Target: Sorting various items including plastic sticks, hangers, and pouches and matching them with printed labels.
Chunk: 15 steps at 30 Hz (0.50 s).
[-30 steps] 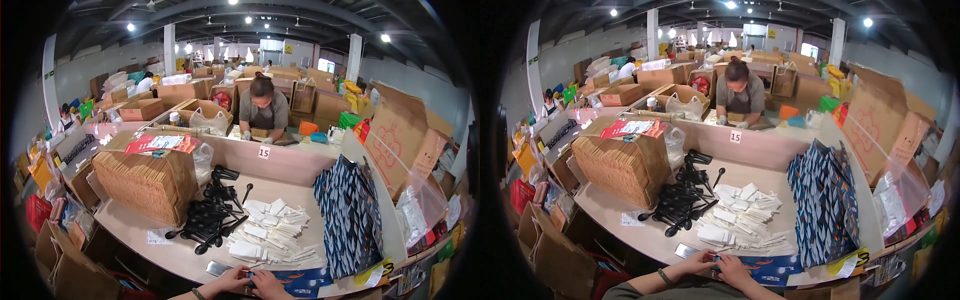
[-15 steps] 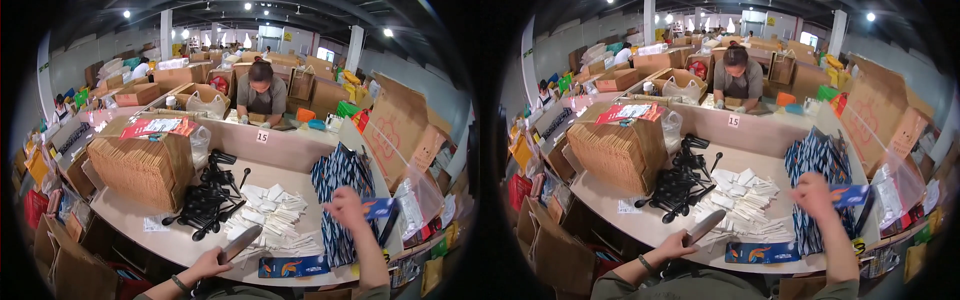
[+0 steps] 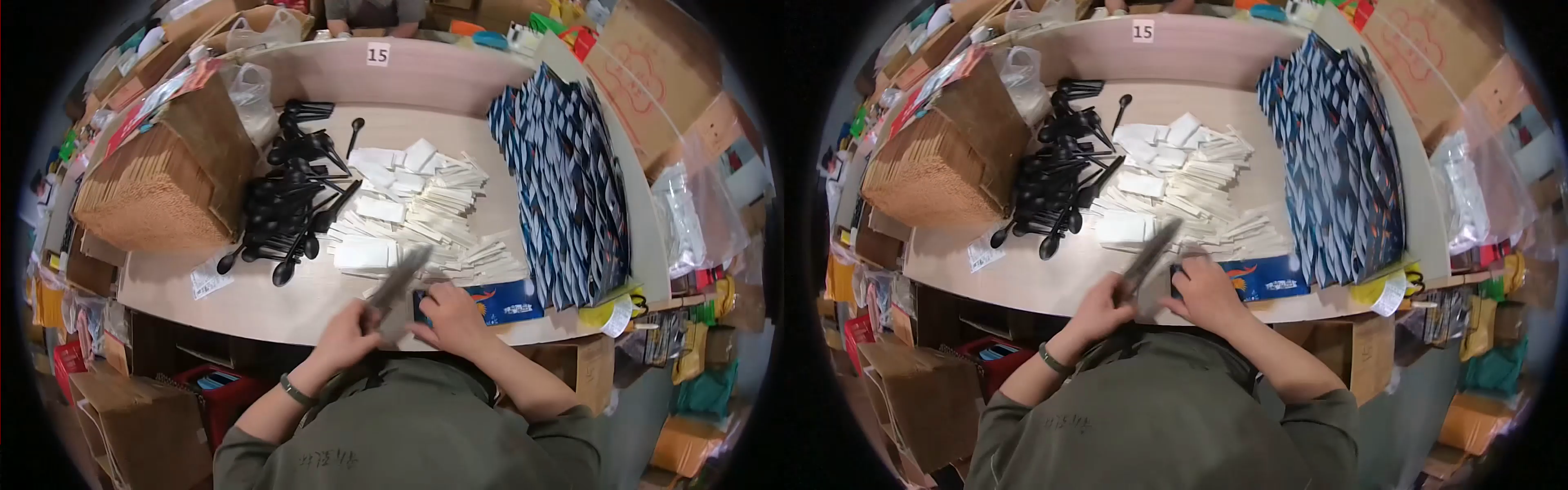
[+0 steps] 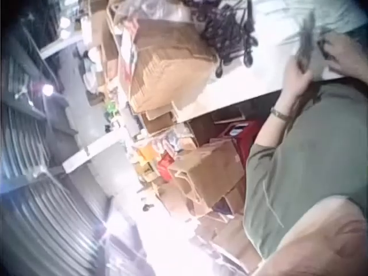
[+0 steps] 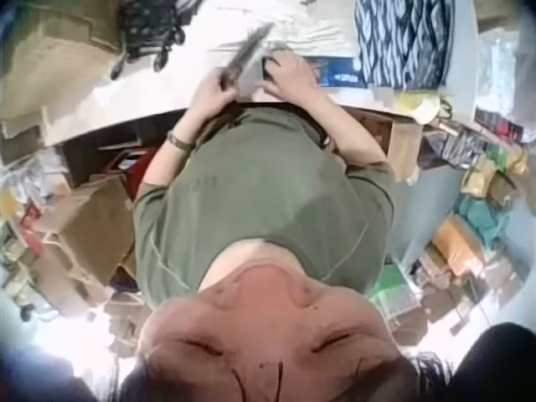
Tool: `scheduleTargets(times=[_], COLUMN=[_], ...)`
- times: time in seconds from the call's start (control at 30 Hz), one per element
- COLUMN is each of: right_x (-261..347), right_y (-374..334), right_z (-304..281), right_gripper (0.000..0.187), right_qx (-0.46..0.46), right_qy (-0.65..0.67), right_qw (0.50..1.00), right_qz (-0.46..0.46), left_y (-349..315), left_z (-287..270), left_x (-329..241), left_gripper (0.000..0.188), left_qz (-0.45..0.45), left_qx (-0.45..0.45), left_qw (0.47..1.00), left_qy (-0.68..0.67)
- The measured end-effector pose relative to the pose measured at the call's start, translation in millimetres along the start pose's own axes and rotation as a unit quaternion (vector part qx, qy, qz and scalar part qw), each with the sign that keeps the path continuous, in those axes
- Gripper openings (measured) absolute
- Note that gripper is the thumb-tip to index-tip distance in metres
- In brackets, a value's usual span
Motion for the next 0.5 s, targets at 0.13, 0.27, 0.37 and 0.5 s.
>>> scheduleTargets(times=[0.13, 0.27, 0.37, 0.5], right_x=[-36.0, -36.6, -41.1, -21.6], right_y=[-20.4, -27.5, -27.2, -10.5], right_z=[52.9, 59.9, 61.5, 89.1], right_gripper=[0.035, 0.026, 0.025, 0.022], right_qx=[0.145, 0.110, 0.153, 0.073], right_qy=[0.048, 0.043, 0.084, 0.140], right_qw=[0.962, 0.957, 0.931, 0.938], right_qz=[0.225, 0.267, 0.321, 0.310], left_y=[-16.0, -33.6, -33.1, -22.3], left_z=[-44.8, -32.5, -32.7, -15.1], left_x=[15.7, 7.6, 14.2, -9.7], left_gripper=[0.057, 0.062, 0.073, 0.081], left_qz=[0.050, 0.100, 0.104, 0.174], left_qx=[-0.227, -0.194, -0.110, -0.065], left_qw=[0.959, 0.958, 0.961, 0.935], left_qy=[0.162, 0.189, 0.233, 0.302])
Point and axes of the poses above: each hand's wrist, its own y-axis towards the middle knuckle, its own z-axis out of the palm, x = y × z, the point moved 10 cm from there along y, towards the middle knuckle, and after that the axes turned 14 degrees about -z, right-handed, at the moved point
